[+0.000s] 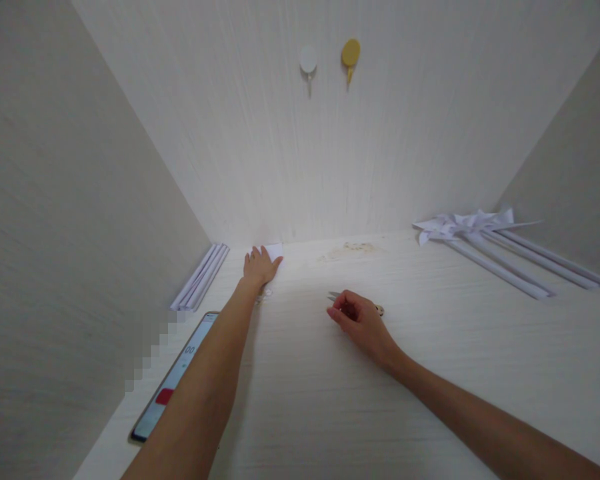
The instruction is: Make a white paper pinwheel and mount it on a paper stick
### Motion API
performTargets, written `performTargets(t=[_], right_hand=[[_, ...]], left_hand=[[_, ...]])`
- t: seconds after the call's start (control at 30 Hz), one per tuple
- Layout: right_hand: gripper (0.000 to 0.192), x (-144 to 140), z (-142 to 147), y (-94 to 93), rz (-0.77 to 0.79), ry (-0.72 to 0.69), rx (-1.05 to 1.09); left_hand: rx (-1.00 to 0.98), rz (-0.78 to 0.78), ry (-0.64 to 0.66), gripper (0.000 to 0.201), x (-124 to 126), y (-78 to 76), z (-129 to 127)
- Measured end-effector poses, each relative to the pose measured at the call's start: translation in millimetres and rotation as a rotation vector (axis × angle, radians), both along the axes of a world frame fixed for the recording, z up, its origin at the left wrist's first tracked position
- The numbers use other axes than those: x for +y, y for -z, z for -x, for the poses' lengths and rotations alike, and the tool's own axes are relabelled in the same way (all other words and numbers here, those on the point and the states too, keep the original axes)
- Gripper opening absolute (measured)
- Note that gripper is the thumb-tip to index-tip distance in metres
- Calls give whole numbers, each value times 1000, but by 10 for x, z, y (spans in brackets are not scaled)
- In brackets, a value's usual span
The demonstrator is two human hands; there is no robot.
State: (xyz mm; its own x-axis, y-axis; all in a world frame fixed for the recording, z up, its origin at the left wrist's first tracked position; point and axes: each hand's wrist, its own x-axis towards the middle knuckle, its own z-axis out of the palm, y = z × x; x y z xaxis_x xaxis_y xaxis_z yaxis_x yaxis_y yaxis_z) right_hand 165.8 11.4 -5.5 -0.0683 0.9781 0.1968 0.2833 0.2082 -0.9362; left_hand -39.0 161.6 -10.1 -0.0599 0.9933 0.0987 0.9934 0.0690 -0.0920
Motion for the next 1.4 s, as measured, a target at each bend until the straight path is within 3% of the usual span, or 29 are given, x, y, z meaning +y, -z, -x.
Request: performTargets(t=[0.63,1.4], right_hand=[[15,2,1,1,-2,-1,11],[15,6,-3,2,0,-1,-13]], left_hand=[[-48,-9,14,68,-49,-18,-14],[31,-46,46,63,-49,-17,-30]])
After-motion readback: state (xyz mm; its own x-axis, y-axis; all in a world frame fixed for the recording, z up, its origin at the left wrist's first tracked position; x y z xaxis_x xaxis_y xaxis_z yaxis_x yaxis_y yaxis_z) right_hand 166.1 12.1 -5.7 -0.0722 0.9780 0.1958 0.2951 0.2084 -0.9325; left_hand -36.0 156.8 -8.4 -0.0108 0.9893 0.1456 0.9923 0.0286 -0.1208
